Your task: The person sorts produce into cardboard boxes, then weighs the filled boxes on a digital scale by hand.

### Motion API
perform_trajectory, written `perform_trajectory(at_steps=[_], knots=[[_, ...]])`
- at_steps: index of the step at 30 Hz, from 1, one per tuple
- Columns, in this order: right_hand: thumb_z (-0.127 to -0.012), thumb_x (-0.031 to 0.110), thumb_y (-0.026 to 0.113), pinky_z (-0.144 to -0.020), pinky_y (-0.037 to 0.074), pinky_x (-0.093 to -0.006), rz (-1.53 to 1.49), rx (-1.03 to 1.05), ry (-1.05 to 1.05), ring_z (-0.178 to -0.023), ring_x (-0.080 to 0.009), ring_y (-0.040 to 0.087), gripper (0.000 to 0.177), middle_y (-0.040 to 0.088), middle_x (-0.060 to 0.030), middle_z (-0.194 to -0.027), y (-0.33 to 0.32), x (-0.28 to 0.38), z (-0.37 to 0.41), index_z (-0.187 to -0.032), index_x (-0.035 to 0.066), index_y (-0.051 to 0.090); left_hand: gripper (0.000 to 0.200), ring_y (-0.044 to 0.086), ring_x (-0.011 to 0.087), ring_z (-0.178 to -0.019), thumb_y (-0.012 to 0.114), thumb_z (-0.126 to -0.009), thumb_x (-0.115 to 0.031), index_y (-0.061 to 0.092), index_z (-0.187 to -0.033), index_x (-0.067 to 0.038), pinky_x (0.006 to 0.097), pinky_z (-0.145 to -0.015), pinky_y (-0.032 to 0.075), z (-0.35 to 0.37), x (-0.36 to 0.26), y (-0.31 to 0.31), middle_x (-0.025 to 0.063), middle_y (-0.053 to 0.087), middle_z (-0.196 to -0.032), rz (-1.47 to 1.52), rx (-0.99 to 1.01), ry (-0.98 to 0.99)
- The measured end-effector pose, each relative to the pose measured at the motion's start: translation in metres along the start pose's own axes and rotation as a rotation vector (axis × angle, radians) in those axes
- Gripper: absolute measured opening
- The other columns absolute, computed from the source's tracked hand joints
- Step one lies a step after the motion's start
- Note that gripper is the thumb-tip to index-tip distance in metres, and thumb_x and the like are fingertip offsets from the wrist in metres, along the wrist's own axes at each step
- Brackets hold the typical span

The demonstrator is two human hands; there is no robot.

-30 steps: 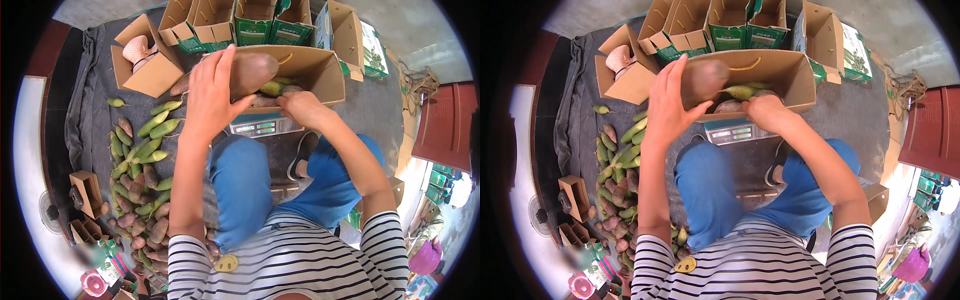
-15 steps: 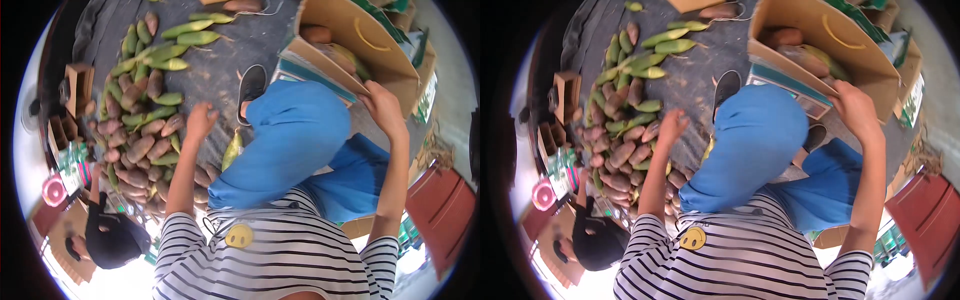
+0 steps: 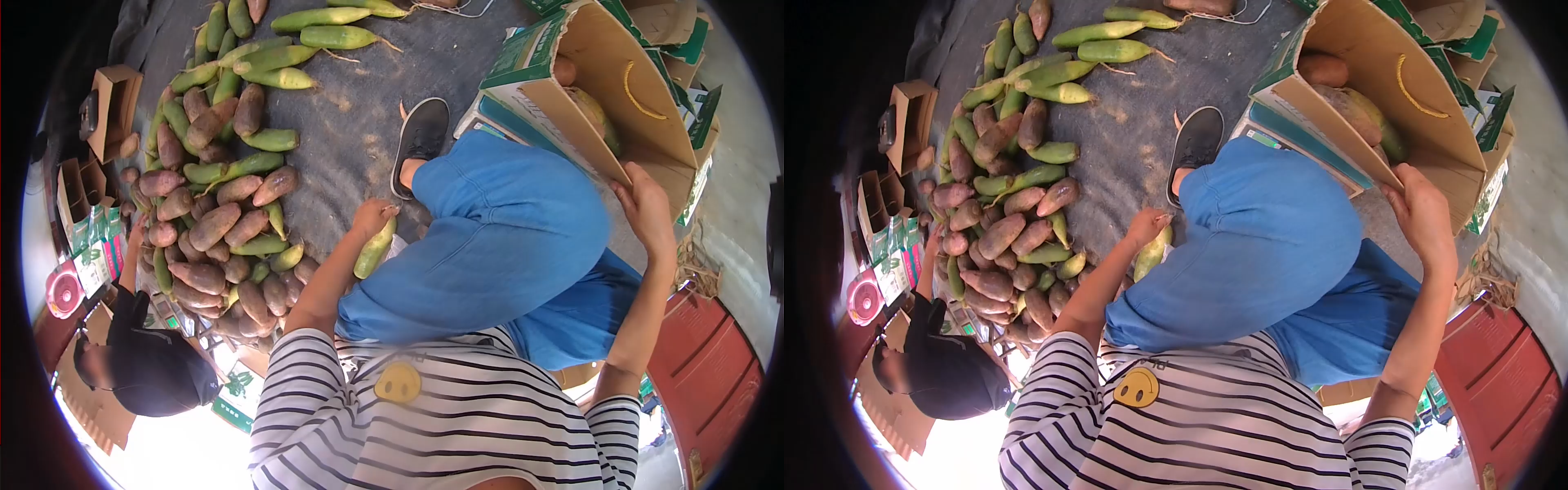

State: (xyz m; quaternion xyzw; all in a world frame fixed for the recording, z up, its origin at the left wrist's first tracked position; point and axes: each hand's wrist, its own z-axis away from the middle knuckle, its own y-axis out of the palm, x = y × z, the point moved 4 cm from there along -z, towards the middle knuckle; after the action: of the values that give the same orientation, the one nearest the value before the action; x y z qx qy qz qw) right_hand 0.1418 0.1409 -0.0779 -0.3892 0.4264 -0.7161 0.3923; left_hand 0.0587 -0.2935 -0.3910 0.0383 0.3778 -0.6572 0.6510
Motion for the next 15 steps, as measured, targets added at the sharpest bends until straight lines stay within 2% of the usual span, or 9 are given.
perform_trajectory(at_steps=[3, 5, 7, 9, 10, 11, 13, 15], knots=[[-0.085, 0.014, 0.062, -0.07, 0.044, -0.0456, 0.006, 0.009, 0.007, -0.086, -0.0395, 0.057, 0.017, 0.059, -0.0183, -0.089, -0.001, -0.002, 0.001, -0.094, 0.004, 0.052, 0.03, 0.059, 0.0371, -0.096, 0.057, -0.09, -0.029, 0.066, -0.102, -0.003, 0.0433, -0.085, 0.046, 0.018, 0.02, 0.008, 0.0201, 0.064, -0.098, 0.146, -0.178, 0.047], [-0.084, 0.014, 0.062, -0.071, 0.045, -0.0457, 0.028, 0.032, 0.023, -0.087, -0.0392, 0.057, 0.017, 0.059, -0.0179, -0.088, -0.001, -0.004, 0.0, -0.092, 0.004, 0.051, 0.025, 0.06, 0.037, -0.095, 0.055, -0.092, -0.023, 0.066, -0.103, -0.003, 0.0402, -0.086, 0.047, 0.054, 0.005, -0.018, 0.0203, 0.064, -0.101, 0.188, -0.339, 0.058], [-0.084, 0.015, 0.063, -0.072, 0.045, -0.0461, 0.003, 0.011, 0.003, -0.088, -0.0392, 0.058, 0.018, 0.059, -0.0177, -0.089, -0.001, -0.004, 0.001, -0.091, 0.003, 0.051, 0.021, 0.062, 0.0342, -0.094, 0.054, -0.092, -0.015, 0.066, -0.103, -0.002, 0.0368, -0.086, 0.048, 0.078, 0.017, -0.035, 0.0182, 0.066, -0.102, 0.22, -0.482, 0.027], [-0.082, 0.015, 0.064, -0.073, 0.046, -0.0466, -0.004, -0.018, -0.024, -0.088, -0.0399, 0.057, 0.019, 0.059, -0.0182, -0.089, -0.001, -0.005, 0.004, -0.093, 0.003, 0.052, 0.019, 0.064, 0.0285, -0.093, 0.054, -0.092, -0.009, 0.065, -0.105, 0.001, 0.0347, -0.085, 0.049, 0.1, 0.013, -0.06, 0.0155, 0.067, -0.105, 0.244, -0.693, 0.184], [-0.081, 0.014, 0.064, -0.074, 0.045, -0.0468, 0.005, -0.037, -0.037, -0.088, -0.0406, 0.057, 0.02, 0.059, -0.0188, -0.089, -0.002, -0.008, 0.006, -0.094, 0.003, 0.053, 0.02, 0.063, 0.0255, -0.094, 0.054, -0.093, -0.008, 0.064, -0.106, 0.002, 0.0334, -0.083, 0.05, 0.106, 0.01, -0.071, 0.0143, 0.067, -0.106, 0.304, -0.74, 0.163], [-0.081, 0.014, 0.065, -0.075, 0.046, -0.0473, -0.002, 0.007, -0.009, -0.089, -0.0404, 0.057, 0.02, 0.059, -0.0188, -0.09, -0.002, -0.009, 0.006, -0.095, 0.003, 0.054, 0.02, 0.063, 0.0224, -0.095, 0.053, -0.094, -0.007, 0.064, -0.108, 0.003, 0.0322, -0.082, 0.05, 0.109, 0.001, -0.085, 0.0131, 0.066, -0.107, 0.365, -0.783, 0.142], [-0.08, 0.015, 0.065, -0.075, 0.047, -0.0477, -0.007, -0.05, -0.048, -0.089, -0.0392, 0.058, 0.021, 0.06, -0.0184, -0.09, 0.003, -0.013, 0.008, -0.093, 0.003, 0.054, 0.022, 0.061, 0.0192, -0.095, 0.052, -0.095, -0.007, 0.062, -0.112, 0.003, 0.0285, -0.078, 0.05, 0.113, -0.038, -0.119, 0.0126, 0.064, -0.111, 0.436, -0.832, 0.097], [-0.08, 0.015, 0.065, -0.076, 0.047, -0.0475, 0.005, -0.054, -0.033, -0.089, -0.0373, 0.059, 0.02, 0.061, -0.0169, -0.089, 0.005, -0.015, 0.01, -0.092, 0.002, 0.053, 0.024, 0.06, 0.0171, -0.092, 0.051, -0.096, -0.007, 0.061, -0.116, 0.002, 0.027, -0.076, 0.05, 0.114, -0.083, -0.154, 0.0119, 0.062, -0.116, 0.334, -0.935, 0.277]])
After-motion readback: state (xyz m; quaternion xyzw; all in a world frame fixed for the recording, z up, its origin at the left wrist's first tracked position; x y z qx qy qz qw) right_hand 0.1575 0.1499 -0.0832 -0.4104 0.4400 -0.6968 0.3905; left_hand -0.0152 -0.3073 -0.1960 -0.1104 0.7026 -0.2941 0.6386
